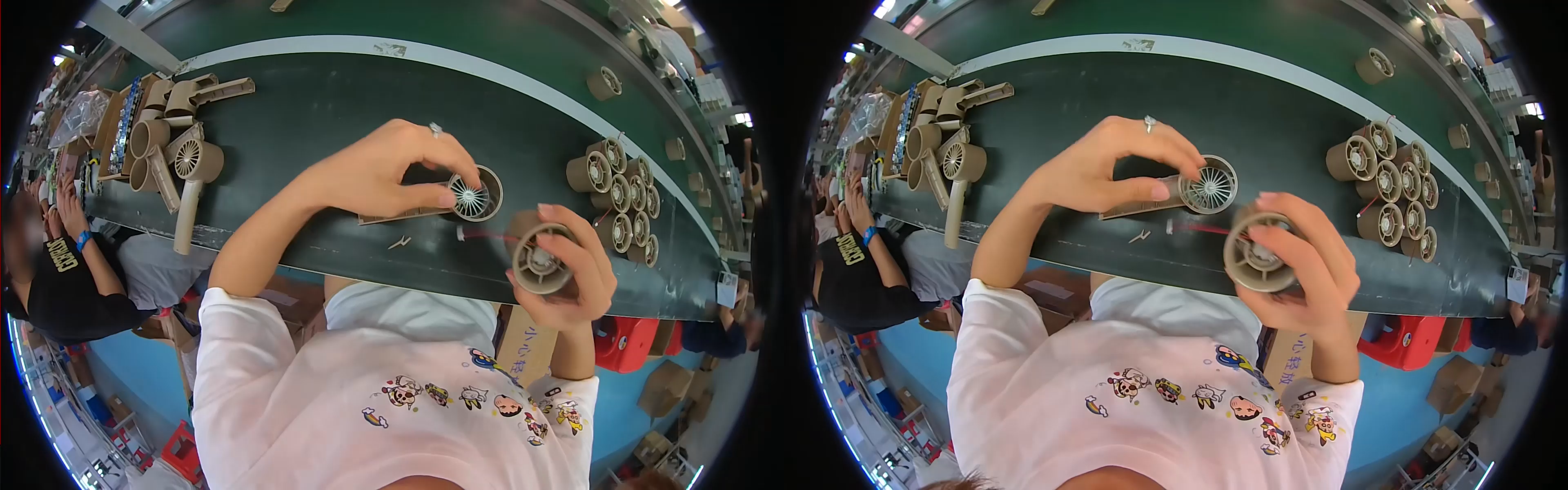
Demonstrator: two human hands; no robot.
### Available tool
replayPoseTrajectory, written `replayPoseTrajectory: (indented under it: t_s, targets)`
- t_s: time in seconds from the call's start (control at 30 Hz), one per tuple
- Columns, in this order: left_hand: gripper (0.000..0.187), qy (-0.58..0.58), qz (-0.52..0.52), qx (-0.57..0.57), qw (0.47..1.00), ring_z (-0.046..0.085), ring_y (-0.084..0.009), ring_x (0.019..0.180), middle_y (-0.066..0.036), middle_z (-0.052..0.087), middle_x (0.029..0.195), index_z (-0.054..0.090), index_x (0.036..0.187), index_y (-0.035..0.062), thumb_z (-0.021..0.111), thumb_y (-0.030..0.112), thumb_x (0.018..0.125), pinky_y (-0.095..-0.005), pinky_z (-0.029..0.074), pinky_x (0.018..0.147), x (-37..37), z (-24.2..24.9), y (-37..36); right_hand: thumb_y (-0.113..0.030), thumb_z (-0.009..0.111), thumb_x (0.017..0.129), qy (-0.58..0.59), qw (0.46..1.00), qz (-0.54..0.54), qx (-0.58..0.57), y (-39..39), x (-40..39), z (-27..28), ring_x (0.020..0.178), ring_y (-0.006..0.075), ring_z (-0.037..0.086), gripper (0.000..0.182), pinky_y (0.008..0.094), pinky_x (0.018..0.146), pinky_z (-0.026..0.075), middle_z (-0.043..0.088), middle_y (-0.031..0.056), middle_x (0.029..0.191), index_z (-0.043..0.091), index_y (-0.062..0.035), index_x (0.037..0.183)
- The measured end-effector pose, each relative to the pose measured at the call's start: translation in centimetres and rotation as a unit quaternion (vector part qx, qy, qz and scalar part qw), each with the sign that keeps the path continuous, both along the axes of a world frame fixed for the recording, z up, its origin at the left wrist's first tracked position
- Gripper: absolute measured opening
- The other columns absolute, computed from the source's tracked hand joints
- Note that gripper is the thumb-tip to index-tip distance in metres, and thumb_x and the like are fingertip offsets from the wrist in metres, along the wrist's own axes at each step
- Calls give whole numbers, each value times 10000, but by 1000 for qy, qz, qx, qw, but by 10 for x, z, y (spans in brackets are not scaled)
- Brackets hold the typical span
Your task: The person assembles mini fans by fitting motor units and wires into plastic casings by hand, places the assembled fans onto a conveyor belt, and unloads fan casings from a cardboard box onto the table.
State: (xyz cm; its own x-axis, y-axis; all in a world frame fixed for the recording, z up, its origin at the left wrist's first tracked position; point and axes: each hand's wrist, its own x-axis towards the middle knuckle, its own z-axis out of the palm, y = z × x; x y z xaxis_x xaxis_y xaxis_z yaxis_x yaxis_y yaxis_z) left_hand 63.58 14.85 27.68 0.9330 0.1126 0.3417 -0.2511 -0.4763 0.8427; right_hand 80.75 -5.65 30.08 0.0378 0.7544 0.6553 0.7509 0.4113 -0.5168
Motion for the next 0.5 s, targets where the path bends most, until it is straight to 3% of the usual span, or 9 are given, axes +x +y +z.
replayPoseTrajectory:
  t_s: [0.03,0.13,0.2,0.27,0.3,0.33,0.37,0.43,0.5]
  targets:
    - [224,-1,1,-2,1000,625,-260,854,-137,662,1062,670,973,24,702,155,794,-343,487,771,-2,-2,2,20,807,530,-22,999,-28,-6,-7,2,2,837,305,669,426,322,711,553,637,224,1049,648,3,925]
    - [492,219,144,254,931,605,-288,943,-107,635,1009,623,1077,39,794,282,685,-345,479,776,-6,-14,4,8,823,513,-50,997,-62,-12,-20,8,-2,835,306,668,433,325,707,557,633,223,1063,655,-13,912]
    - [431,205,156,255,932,611,-303,848,-106,634,898,624,989,29,787,271,673,-363,481,716,1,-20,-2,-6,833,508,-47,997,-63,-21,-26,10,-6,835,307,664,445,329,704,560,628,223,1072,663,-25,919]
    - [352,332,54,190,922,603,-307,734,-104,627,806,605,893,21,773,232,666,-404,476,644,4,-15,-4,-13,834,507,-52,997,-62,-13,-29,11,-10,846,315,661,454,338,711,560,628,220,1071,666,-21,929]
    - [227,291,44,172,940,581,-300,642,-109,603,729,568,758,17,727,147,660,-408,457,561,3,-15,-7,-13,834,507,-50,997,-61,-14,-32,12,-12,846,315,661,454,338,711,560,628,220,1071,666,-21,929]
    - [227,293,44,171,940,581,-300,642,-109,603,729,568,758,17,727,147,660,-408,457,561,2,-17,-13,-22,831,507,-49,996,-68,-3,-34,13,-13,847,322,658,455,349,715,560,626,229,1067,668,-20,932]
    - [175,178,89,261,945,582,-288,635,-104,606,732,556,715,22,696,116,666,-383,444,535,1,-19,-20,-30,828,507,-49,996,-76,9,-37,14,-14,848,328,656,457,359,719,560,623,238,1063,670,-20,935]
    - [134,-69,117,392,910,573,-245,601,-115,602,739,509,622,34,633,77,597,-317,411,468,1,-25,-29,-54,823,509,-41,994,-92,32,-45,17,-15,855,350,650,459,390,730,559,614,271,1052,666,-15,939]
    - [166,-193,125,524,820,536,-193,576,-77,533,656,537,672,41,607,130,551,-287,390,471,-2,-20,-41,-87,811,547,-48,992,-98,69,-52,23,-17,878,386,643,462,433,744,562,602,305,1036,643,-7,970]
